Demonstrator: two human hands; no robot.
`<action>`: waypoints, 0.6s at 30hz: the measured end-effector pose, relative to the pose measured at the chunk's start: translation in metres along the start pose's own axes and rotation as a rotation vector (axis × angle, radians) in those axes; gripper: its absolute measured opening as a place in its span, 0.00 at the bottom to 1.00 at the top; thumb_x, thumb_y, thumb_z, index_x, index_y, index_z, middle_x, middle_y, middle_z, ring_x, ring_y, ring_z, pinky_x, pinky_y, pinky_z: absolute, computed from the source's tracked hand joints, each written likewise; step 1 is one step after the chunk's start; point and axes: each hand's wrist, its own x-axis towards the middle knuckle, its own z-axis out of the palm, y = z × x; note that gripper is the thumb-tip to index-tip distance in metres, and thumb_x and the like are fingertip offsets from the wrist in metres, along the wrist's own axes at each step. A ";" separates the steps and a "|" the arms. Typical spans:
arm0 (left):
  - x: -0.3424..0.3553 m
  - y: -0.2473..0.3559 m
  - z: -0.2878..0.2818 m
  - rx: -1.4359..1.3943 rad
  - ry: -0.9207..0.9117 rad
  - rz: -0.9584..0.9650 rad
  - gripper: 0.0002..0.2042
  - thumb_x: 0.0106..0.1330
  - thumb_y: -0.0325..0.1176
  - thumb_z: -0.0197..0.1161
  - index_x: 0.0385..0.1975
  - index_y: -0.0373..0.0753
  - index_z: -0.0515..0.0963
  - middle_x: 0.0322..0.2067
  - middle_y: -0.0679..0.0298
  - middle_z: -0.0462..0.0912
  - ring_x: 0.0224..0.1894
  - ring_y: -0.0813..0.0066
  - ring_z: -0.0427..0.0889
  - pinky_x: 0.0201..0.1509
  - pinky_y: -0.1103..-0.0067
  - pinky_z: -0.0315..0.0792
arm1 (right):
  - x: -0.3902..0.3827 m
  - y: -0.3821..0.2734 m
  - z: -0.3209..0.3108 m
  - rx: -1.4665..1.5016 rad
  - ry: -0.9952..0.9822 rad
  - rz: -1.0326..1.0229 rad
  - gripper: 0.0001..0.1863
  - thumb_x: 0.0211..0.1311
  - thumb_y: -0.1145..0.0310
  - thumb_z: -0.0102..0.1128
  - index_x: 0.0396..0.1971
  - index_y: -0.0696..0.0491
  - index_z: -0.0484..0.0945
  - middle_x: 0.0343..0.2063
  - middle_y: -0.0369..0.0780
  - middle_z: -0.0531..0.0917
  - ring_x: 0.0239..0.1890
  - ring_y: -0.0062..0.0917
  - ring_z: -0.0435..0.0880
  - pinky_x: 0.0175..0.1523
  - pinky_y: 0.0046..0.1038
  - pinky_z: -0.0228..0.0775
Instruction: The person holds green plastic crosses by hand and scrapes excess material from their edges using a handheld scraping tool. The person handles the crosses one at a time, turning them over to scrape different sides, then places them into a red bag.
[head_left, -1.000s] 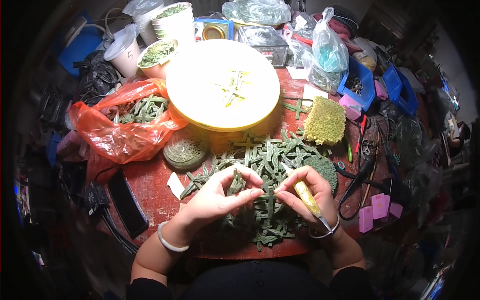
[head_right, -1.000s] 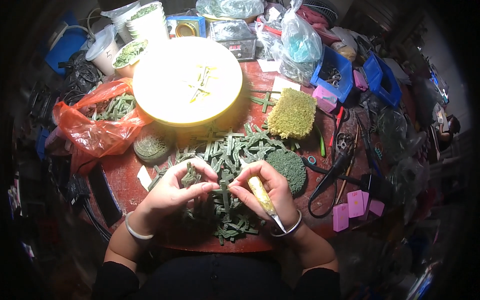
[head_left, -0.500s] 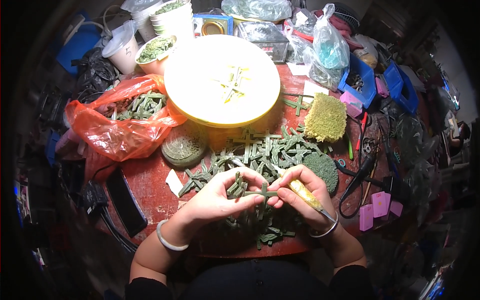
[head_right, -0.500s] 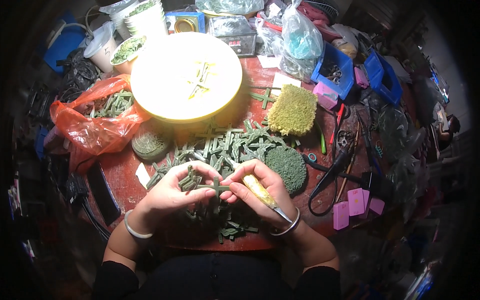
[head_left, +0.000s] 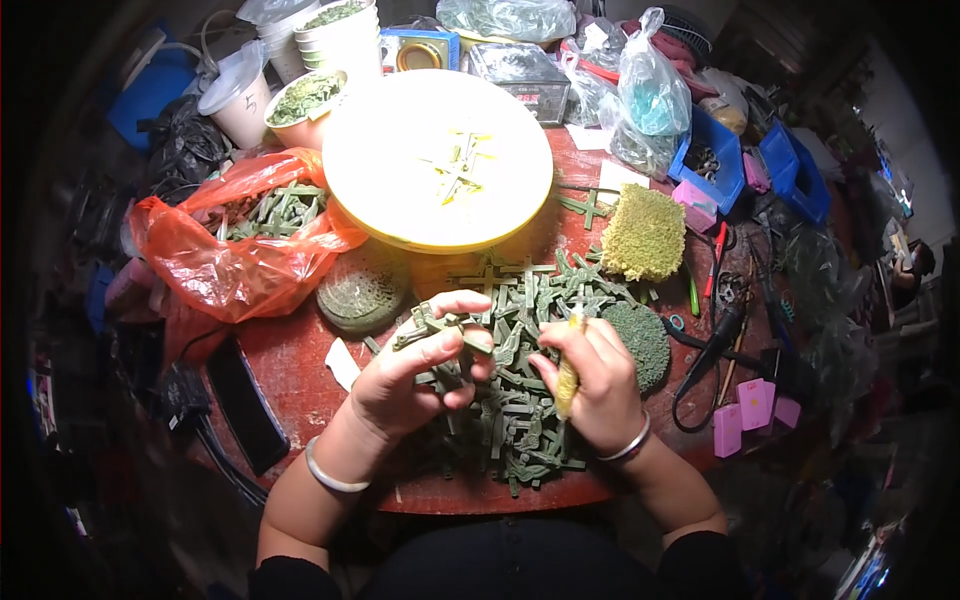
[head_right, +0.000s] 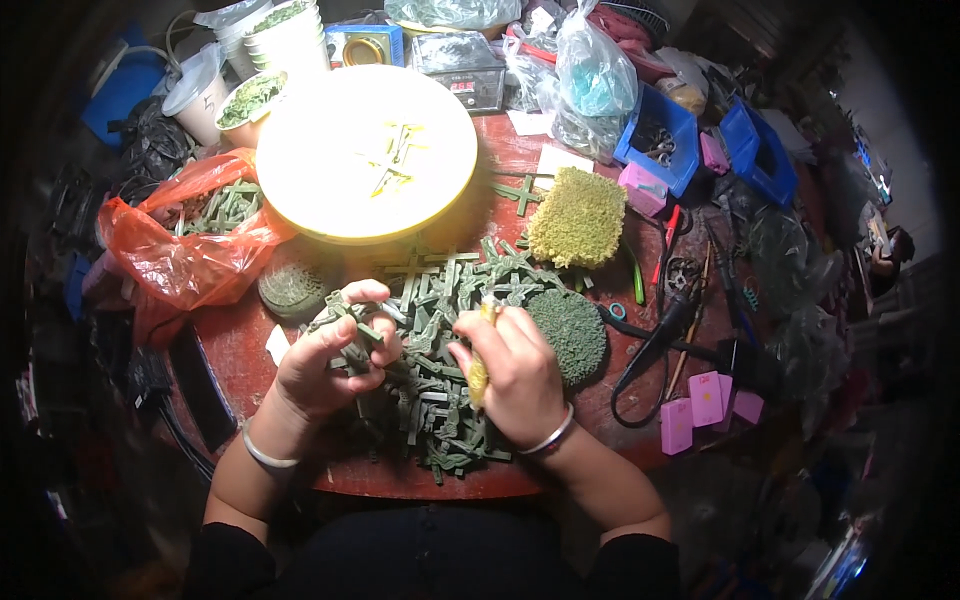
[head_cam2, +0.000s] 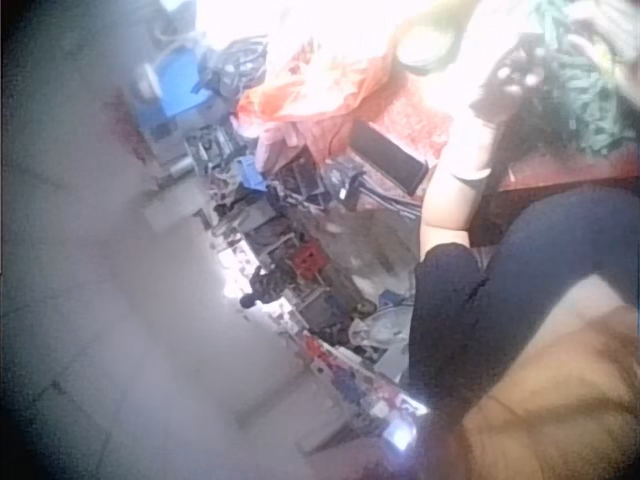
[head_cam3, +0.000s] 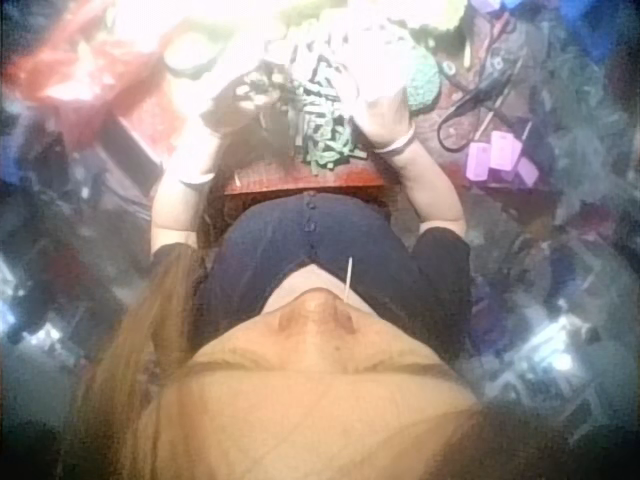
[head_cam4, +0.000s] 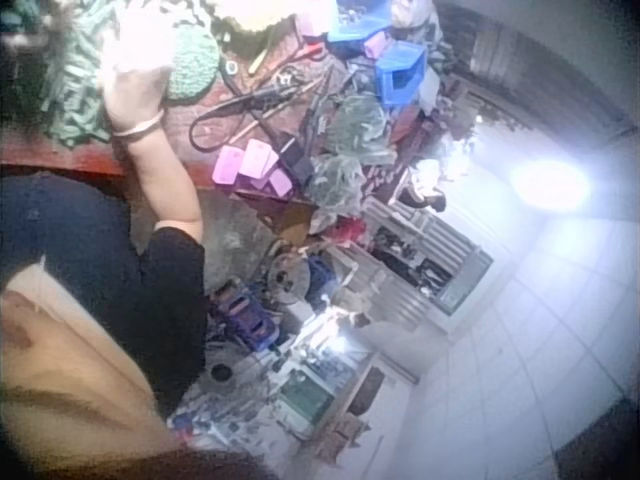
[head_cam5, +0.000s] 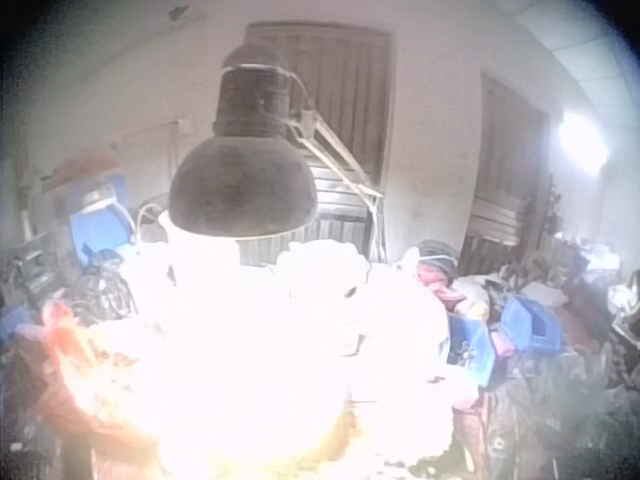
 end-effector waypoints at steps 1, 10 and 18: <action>0.001 -0.002 -0.005 -0.001 -0.002 0.001 0.17 0.68 0.31 0.60 0.56 0.42 0.70 0.41 0.59 0.79 0.39 0.72 0.78 0.27 0.85 0.68 | 0.001 0.001 0.004 0.006 0.000 0.013 0.13 0.49 0.79 0.69 0.35 0.55 0.77 0.30 0.43 0.81 0.34 0.38 0.79 0.38 0.34 0.72; 0.005 0.000 0.009 0.228 0.258 0.032 0.12 0.70 0.30 0.61 0.52 0.38 0.73 0.44 0.57 0.84 0.40 0.74 0.84 0.32 0.82 0.77 | -0.008 0.002 0.003 0.428 0.297 0.434 0.10 0.56 0.80 0.70 0.36 0.57 0.78 0.26 0.36 0.82 0.31 0.16 0.81 0.39 0.19 0.73; 0.007 -0.005 0.020 0.465 0.262 0.039 0.17 0.67 0.24 0.63 0.54 0.34 0.71 0.43 0.60 0.83 0.44 0.72 0.84 0.35 0.82 0.80 | -0.012 -0.008 -0.002 0.902 0.151 0.648 0.10 0.62 0.82 0.64 0.42 0.58 0.77 0.33 0.32 0.80 0.33 0.11 0.78 0.40 0.14 0.71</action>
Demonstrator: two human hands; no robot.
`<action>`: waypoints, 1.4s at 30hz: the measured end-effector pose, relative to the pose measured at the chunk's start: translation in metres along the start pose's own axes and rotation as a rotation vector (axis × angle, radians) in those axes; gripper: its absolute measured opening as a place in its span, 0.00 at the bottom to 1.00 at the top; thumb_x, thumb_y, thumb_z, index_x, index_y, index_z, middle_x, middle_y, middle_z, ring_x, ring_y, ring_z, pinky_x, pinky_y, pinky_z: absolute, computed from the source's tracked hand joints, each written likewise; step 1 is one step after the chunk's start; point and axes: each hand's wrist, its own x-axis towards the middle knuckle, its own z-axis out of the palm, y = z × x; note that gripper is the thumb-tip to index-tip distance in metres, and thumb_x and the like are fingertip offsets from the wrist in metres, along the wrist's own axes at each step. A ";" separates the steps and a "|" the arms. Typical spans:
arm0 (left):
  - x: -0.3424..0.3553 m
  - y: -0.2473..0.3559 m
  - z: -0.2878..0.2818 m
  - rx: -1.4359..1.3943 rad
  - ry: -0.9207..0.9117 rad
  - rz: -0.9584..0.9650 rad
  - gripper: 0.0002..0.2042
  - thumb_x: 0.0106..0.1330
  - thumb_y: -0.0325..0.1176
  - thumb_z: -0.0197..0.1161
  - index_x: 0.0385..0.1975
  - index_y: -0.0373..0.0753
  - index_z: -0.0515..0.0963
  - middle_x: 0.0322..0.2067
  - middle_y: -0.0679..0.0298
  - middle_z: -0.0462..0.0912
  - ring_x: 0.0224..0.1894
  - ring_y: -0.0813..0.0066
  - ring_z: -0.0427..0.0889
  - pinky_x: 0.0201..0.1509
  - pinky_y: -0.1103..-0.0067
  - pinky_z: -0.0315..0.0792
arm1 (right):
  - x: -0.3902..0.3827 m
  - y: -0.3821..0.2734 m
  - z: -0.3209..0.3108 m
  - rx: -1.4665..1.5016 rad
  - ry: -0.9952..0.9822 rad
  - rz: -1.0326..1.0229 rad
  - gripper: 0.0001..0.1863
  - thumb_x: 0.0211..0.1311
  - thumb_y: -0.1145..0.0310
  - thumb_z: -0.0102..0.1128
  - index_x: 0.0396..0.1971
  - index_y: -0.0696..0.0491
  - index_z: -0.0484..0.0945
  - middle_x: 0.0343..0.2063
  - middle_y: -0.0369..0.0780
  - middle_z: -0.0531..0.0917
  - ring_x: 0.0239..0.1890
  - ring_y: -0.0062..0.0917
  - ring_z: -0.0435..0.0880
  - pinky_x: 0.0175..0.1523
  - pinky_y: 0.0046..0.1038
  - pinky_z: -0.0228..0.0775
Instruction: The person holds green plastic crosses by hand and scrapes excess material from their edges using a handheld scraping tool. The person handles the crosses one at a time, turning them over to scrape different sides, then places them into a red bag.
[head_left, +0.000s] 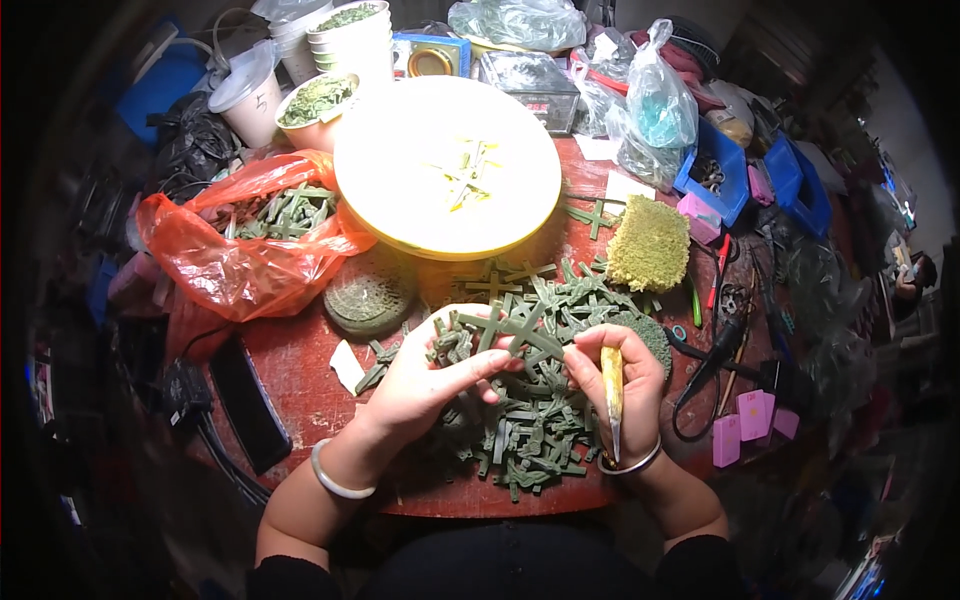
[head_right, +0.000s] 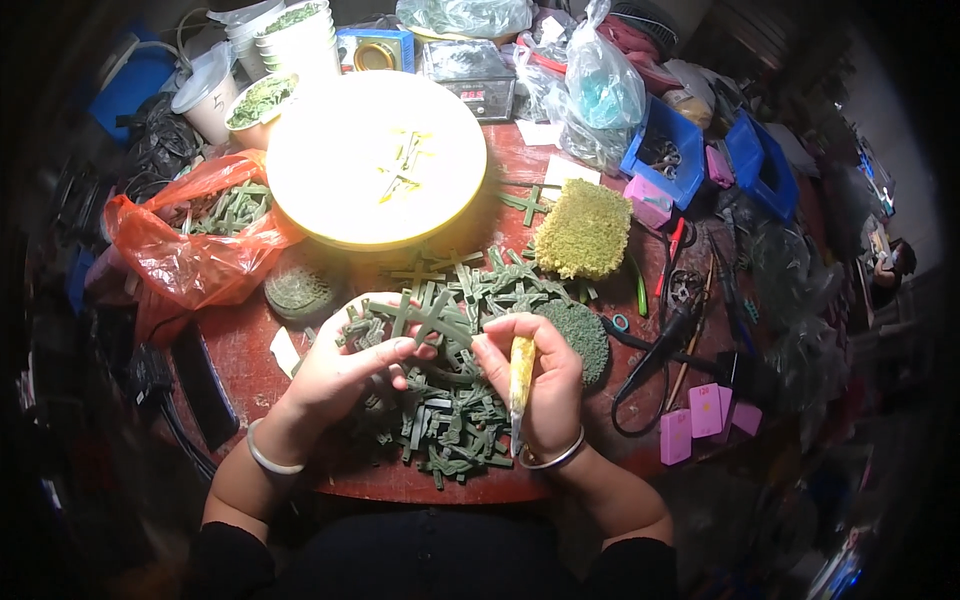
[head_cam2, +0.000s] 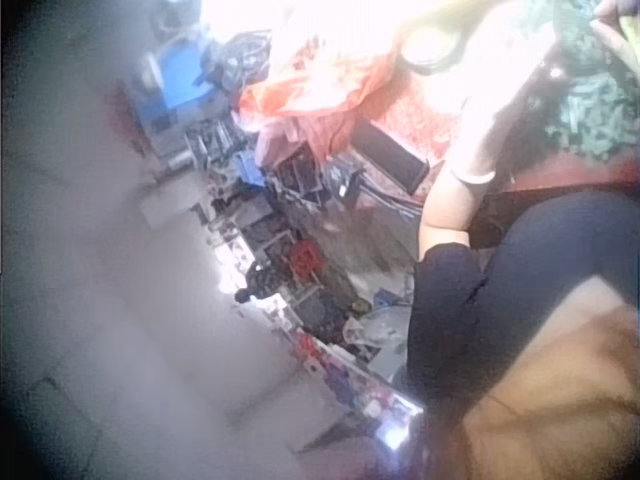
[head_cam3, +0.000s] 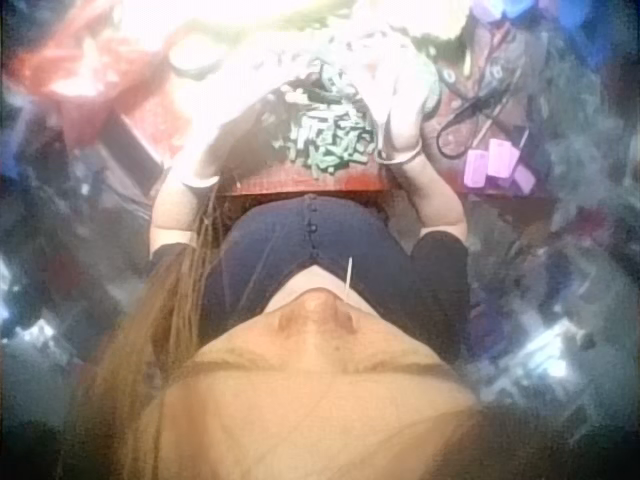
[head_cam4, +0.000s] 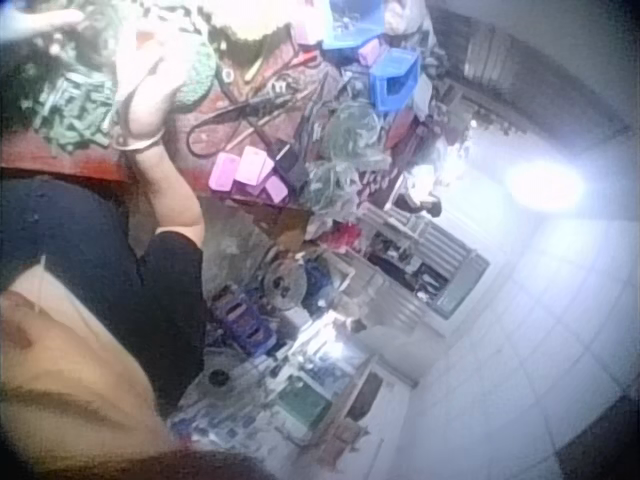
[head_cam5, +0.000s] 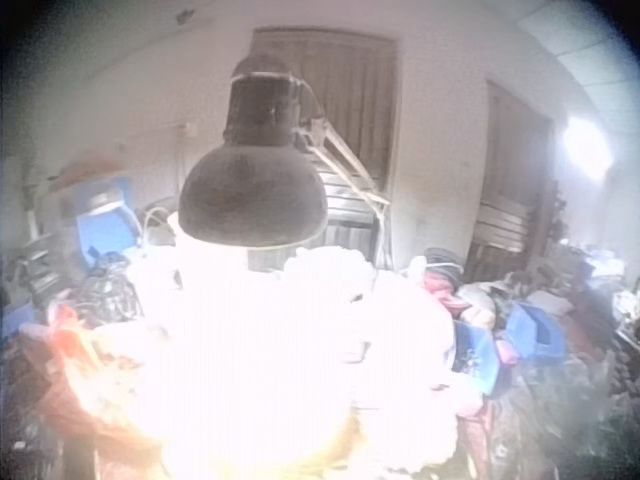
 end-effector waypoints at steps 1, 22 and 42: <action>0.000 0.000 0.001 -0.001 -0.013 -0.017 0.16 0.67 0.24 0.63 0.54 0.34 0.71 0.42 0.61 0.83 0.43 0.73 0.84 0.35 0.83 0.80 | -0.001 0.000 0.002 -0.006 -0.016 -0.027 0.10 0.62 0.81 0.65 0.42 0.58 0.77 0.33 0.32 0.80 0.33 0.11 0.78 0.40 0.14 0.71; -0.003 0.004 -0.003 -0.079 -0.129 -0.173 0.09 0.68 0.26 0.63 0.45 0.33 0.77 0.37 0.59 0.85 0.32 0.80 0.82 0.28 0.87 0.76 | 0.000 -0.019 -0.005 -0.396 -0.221 -0.684 0.15 0.56 0.79 0.69 0.44 0.57 0.80 0.29 0.40 0.80 0.28 0.24 0.78 0.31 0.24 0.70; -0.003 0.000 -0.003 0.000 0.008 -0.076 0.11 0.70 0.27 0.61 0.49 0.33 0.74 0.38 0.60 0.84 0.35 0.80 0.83 0.31 0.85 0.78 | 0.007 -0.022 -0.013 -0.871 -0.389 -0.450 0.16 0.52 0.72 0.70 0.42 0.54 0.79 0.34 0.44 0.80 0.38 0.40 0.81 0.42 0.36 0.73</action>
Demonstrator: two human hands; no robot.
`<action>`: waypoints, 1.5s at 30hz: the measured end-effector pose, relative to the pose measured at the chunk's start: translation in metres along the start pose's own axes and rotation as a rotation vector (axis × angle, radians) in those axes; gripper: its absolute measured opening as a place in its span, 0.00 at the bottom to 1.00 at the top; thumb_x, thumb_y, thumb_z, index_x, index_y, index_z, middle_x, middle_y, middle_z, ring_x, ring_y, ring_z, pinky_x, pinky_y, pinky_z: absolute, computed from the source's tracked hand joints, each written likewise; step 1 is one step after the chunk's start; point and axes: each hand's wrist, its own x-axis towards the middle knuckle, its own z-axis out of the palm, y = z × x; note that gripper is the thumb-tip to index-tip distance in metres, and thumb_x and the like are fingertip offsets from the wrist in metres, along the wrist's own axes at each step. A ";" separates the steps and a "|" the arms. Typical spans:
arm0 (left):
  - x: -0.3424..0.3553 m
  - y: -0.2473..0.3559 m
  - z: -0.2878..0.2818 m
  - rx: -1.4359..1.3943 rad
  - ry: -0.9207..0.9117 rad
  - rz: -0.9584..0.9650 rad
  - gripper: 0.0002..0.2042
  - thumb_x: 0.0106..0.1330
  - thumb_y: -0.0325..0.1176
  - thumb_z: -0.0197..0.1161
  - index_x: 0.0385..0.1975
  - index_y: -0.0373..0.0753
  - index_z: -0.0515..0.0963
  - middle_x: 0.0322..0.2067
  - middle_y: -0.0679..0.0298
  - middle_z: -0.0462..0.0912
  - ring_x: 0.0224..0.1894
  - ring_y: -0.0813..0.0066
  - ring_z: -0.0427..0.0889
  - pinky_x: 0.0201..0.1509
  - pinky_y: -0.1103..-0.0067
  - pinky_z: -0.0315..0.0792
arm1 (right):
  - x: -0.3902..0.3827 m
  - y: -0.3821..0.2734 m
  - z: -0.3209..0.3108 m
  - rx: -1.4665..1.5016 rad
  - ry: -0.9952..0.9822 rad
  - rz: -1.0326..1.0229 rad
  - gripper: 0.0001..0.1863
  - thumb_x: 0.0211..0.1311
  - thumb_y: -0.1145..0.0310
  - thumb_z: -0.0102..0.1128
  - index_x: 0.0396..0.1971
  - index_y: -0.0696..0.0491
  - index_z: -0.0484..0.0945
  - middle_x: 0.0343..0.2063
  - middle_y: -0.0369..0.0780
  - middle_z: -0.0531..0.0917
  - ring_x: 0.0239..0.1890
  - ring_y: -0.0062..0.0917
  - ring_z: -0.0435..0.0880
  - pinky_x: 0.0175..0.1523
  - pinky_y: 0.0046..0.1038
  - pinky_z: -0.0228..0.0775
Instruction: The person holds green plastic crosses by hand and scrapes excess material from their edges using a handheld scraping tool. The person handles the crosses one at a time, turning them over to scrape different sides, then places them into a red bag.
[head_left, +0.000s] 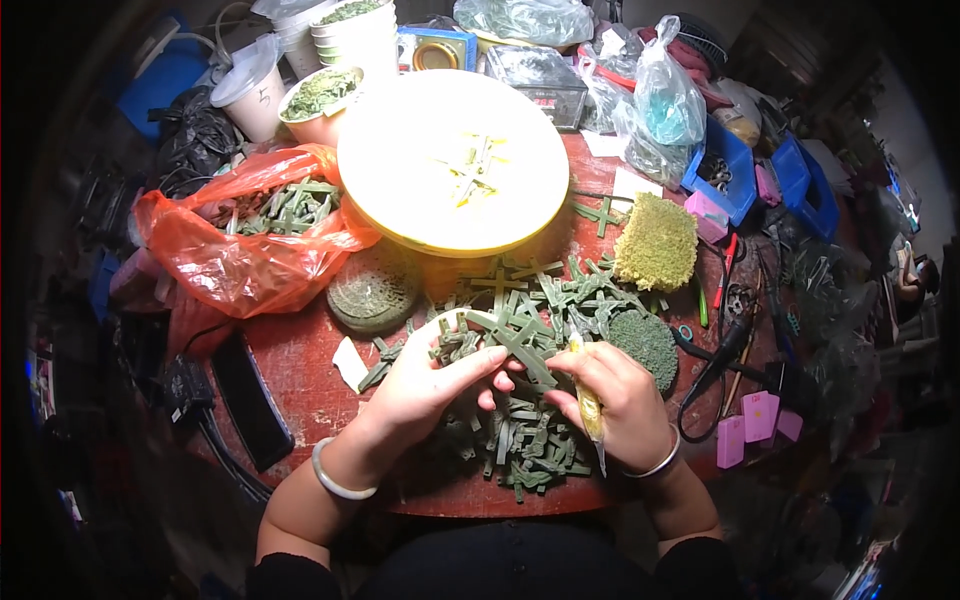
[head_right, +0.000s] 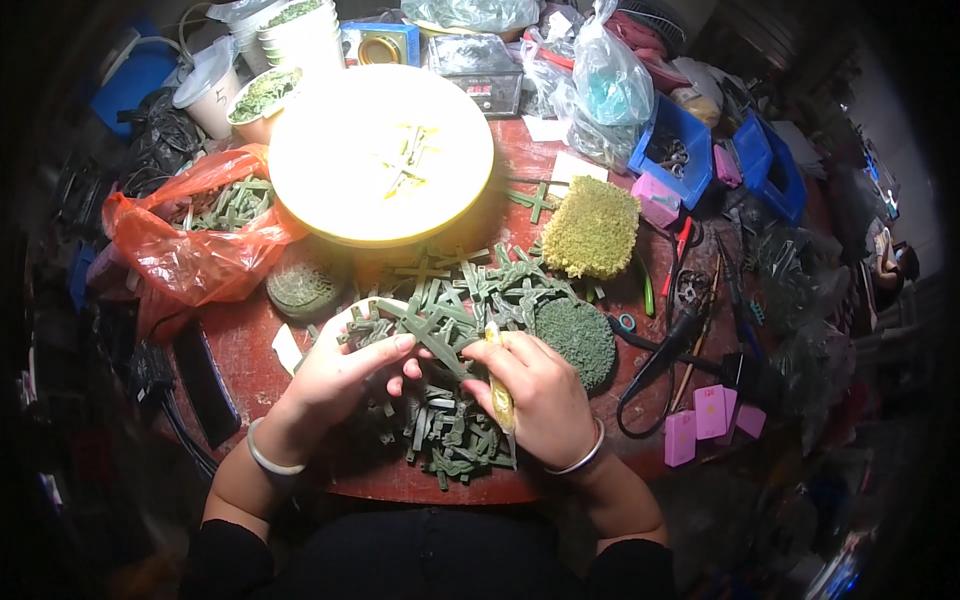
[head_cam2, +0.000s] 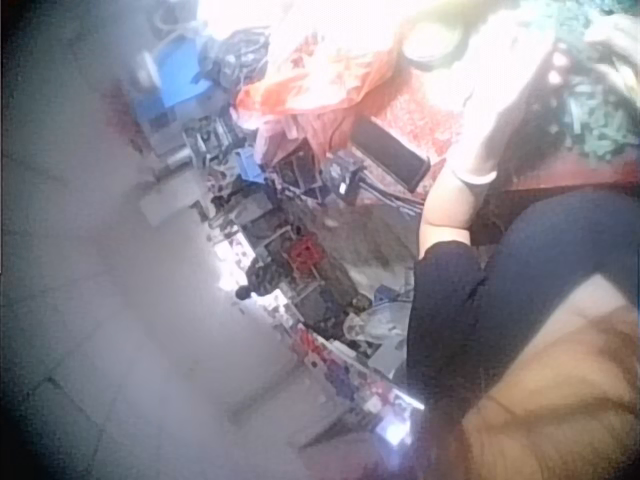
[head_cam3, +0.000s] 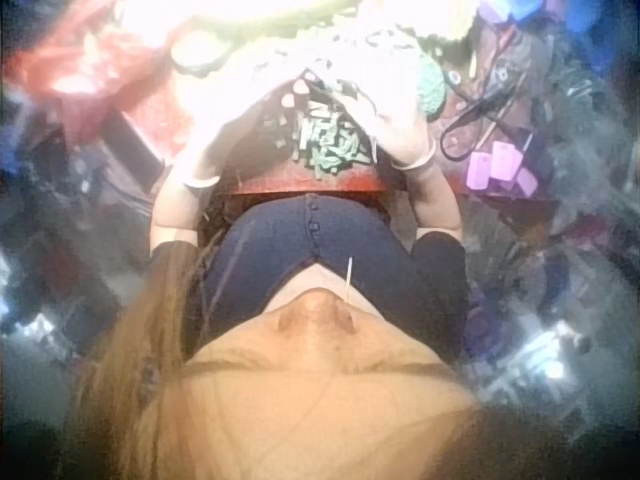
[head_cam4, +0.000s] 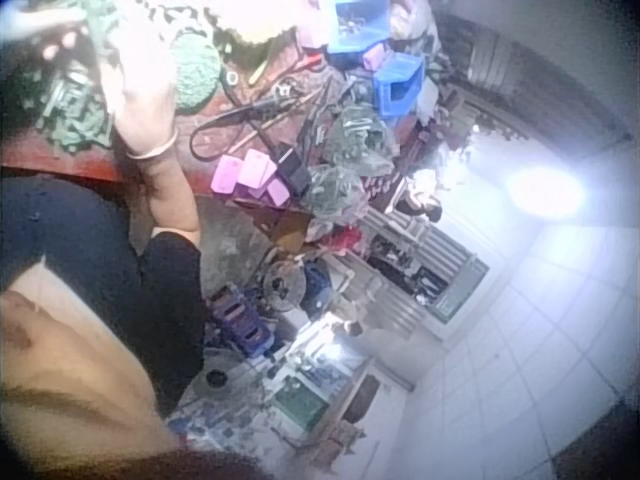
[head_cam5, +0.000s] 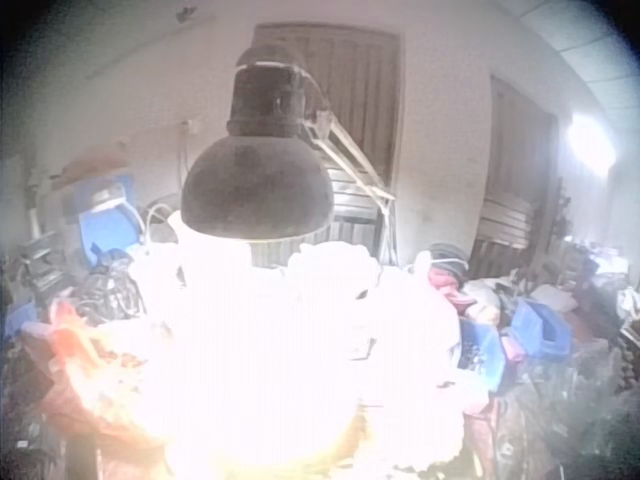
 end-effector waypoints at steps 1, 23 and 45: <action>0.000 0.000 0.000 0.006 0.012 0.001 0.11 0.70 0.27 0.61 0.49 0.33 0.74 0.38 0.60 0.84 0.35 0.79 0.83 0.31 0.85 0.78 | -0.001 0.000 0.001 0.001 0.000 0.002 0.16 0.52 0.72 0.70 0.42 0.54 0.79 0.34 0.44 0.80 0.38 0.40 0.81 0.42 0.36 0.73; 0.001 0.002 -0.009 -0.094 -0.056 -0.064 0.13 0.70 0.28 0.59 0.53 0.33 0.73 0.42 0.56 0.84 0.39 0.72 0.85 0.36 0.82 0.79 | -0.005 0.009 -0.001 0.545 0.184 0.289 0.10 0.59 0.80 0.66 0.40 0.58 0.77 0.30 0.36 0.79 0.31 0.18 0.79 0.38 0.19 0.72; -0.004 0.000 0.007 -0.065 -0.030 0.050 0.14 0.69 0.22 0.59 0.53 0.34 0.71 0.42 0.57 0.83 0.41 0.69 0.86 0.35 0.81 0.81 | -0.004 -0.006 0.011 0.148 0.217 -0.249 0.16 0.59 0.72 0.69 0.45 0.60 0.77 0.32 0.42 0.83 0.27 0.30 0.78 0.33 0.27 0.72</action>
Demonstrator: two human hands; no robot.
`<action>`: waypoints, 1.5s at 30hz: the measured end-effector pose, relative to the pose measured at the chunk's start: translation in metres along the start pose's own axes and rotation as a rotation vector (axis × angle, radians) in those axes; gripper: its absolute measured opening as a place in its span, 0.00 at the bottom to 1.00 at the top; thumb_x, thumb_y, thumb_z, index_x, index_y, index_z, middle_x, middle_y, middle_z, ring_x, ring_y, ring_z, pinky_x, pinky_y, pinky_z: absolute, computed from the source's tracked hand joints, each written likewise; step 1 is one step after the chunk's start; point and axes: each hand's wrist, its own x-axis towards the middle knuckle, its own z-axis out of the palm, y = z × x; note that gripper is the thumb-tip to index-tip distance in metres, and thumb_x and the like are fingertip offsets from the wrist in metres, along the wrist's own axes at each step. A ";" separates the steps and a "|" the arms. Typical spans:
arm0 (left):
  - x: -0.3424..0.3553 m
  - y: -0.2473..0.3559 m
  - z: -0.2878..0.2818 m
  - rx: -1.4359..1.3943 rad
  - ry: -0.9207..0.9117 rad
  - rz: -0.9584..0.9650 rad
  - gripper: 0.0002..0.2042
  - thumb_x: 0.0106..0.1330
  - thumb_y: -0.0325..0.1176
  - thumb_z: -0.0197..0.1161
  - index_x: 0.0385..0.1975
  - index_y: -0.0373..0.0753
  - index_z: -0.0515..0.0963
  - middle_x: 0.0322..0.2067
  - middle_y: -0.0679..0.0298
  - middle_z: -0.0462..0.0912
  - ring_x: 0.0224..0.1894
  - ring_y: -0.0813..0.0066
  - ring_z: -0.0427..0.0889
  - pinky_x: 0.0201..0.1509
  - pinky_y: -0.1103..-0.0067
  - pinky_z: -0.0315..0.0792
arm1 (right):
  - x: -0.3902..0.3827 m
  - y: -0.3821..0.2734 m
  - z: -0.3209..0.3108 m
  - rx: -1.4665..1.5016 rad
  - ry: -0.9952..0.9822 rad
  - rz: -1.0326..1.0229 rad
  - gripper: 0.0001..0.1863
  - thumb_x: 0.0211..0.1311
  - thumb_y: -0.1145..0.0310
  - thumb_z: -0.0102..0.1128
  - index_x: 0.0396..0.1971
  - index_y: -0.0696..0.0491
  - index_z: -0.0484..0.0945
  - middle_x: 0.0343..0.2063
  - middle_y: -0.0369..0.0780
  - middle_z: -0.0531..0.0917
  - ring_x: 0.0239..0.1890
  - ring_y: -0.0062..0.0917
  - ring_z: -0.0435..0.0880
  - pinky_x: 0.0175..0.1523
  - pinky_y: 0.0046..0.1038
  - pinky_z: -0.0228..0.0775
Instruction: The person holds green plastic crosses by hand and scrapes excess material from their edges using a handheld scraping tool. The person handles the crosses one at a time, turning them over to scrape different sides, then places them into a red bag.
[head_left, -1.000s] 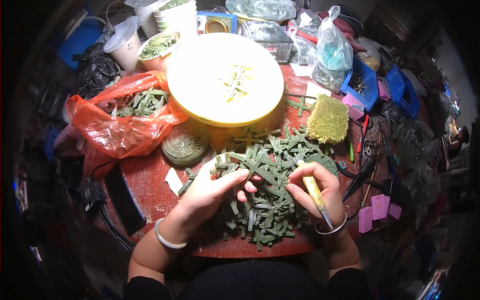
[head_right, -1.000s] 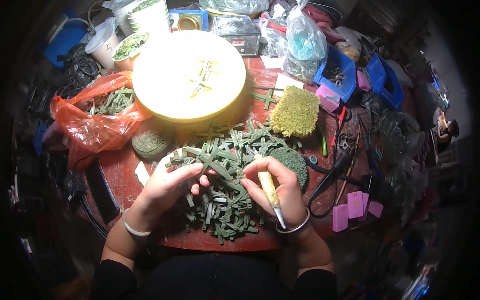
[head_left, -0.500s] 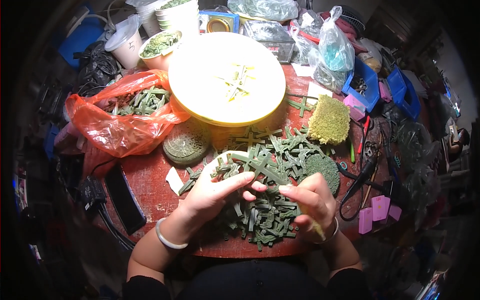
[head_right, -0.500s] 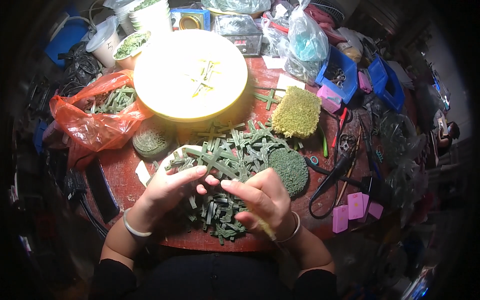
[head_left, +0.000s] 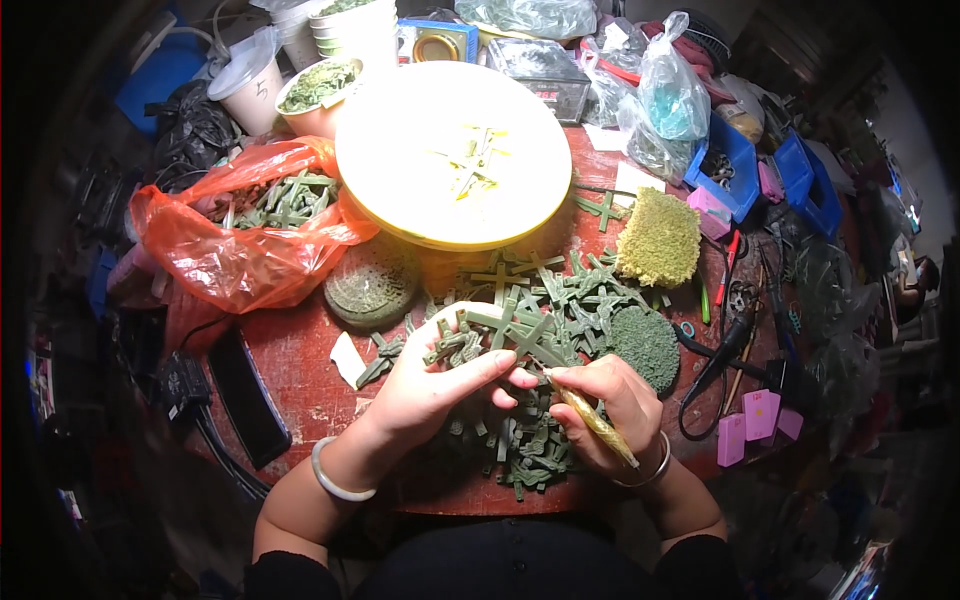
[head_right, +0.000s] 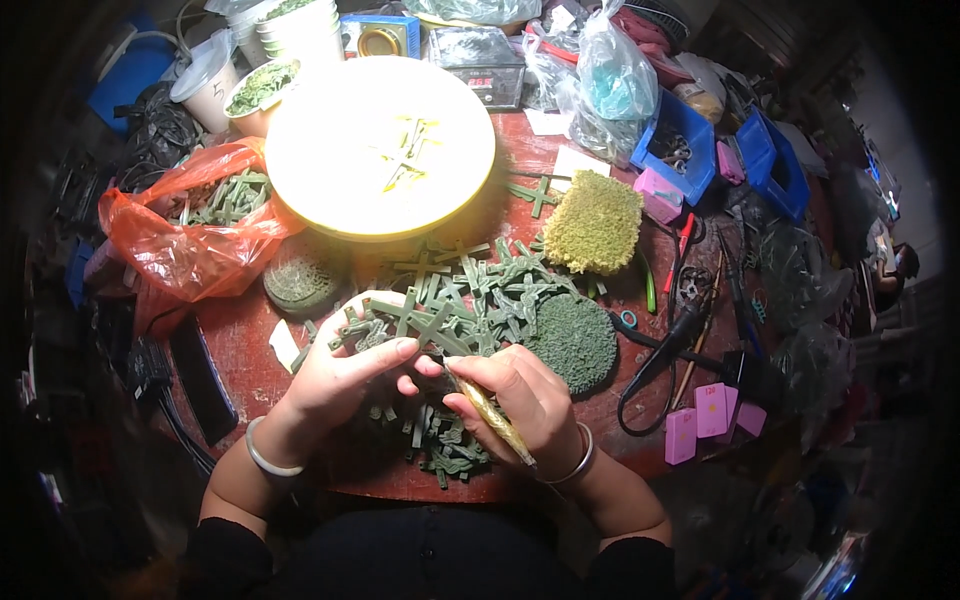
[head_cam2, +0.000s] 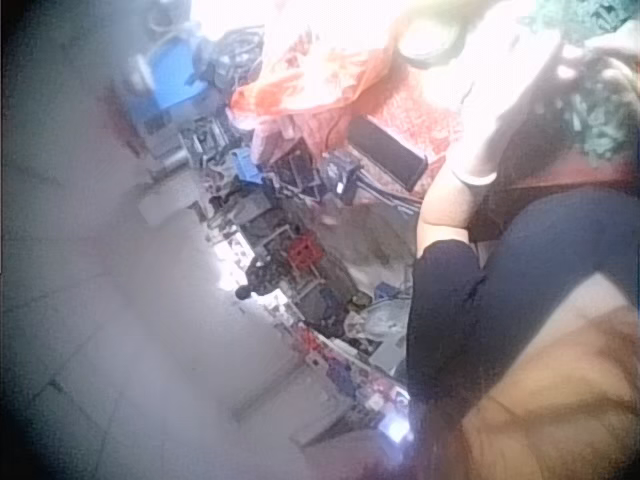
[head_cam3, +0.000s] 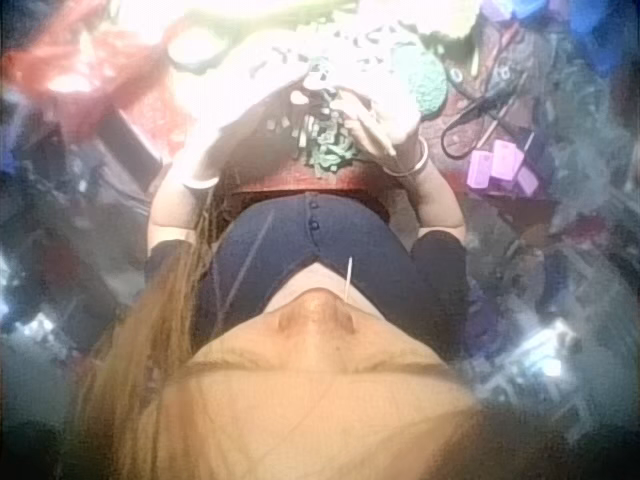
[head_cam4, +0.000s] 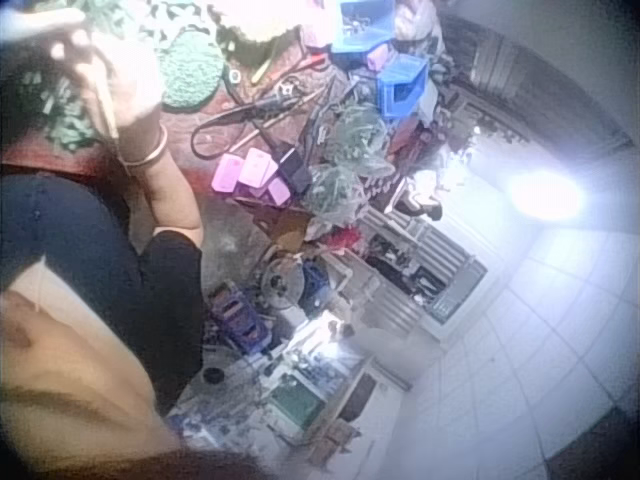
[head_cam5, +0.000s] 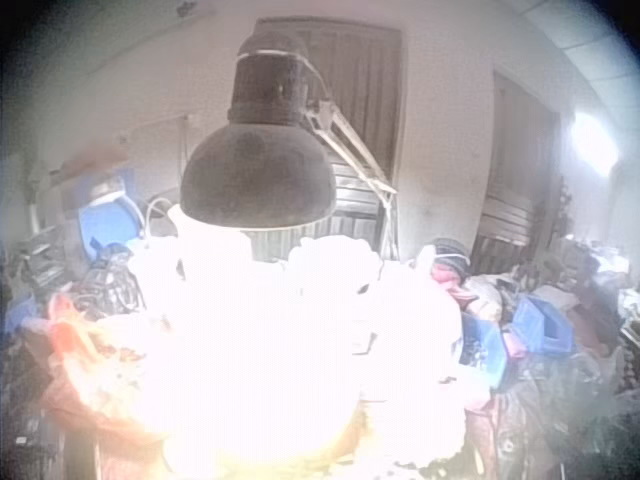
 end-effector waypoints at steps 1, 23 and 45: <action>0.000 0.000 0.000 0.003 -0.003 -0.003 0.15 0.69 0.22 0.59 0.53 0.34 0.71 0.41 0.57 0.83 0.41 0.69 0.86 0.35 0.81 0.81 | 0.000 0.000 0.000 -0.001 -0.003 0.007 0.16 0.59 0.72 0.68 0.45 0.60 0.77 0.32 0.42 0.83 0.26 0.29 0.78 0.33 0.27 0.72; 0.057 0.098 -0.006 0.292 0.255 0.369 0.16 0.65 0.29 0.63 0.50 0.30 0.74 0.37 0.58 0.82 0.36 0.73 0.82 0.38 0.81 0.77 | 0.005 0.000 -0.012 0.384 0.075 0.297 0.09 0.58 0.78 0.66 0.39 0.58 0.81 0.31 0.40 0.82 0.31 0.21 0.80 0.37 0.22 0.71; 0.003 0.004 -0.001 0.426 0.117 0.298 0.21 0.74 0.35 0.58 0.14 0.39 0.71 0.14 0.75 0.68 0.18 0.89 0.62 0.22 0.84 0.55 | -0.002 0.011 -0.025 0.831 0.279 0.521 0.06 0.65 0.77 0.59 0.40 0.58 0.79 0.31 0.35 0.80 0.30 0.13 0.75 0.37 0.14 0.66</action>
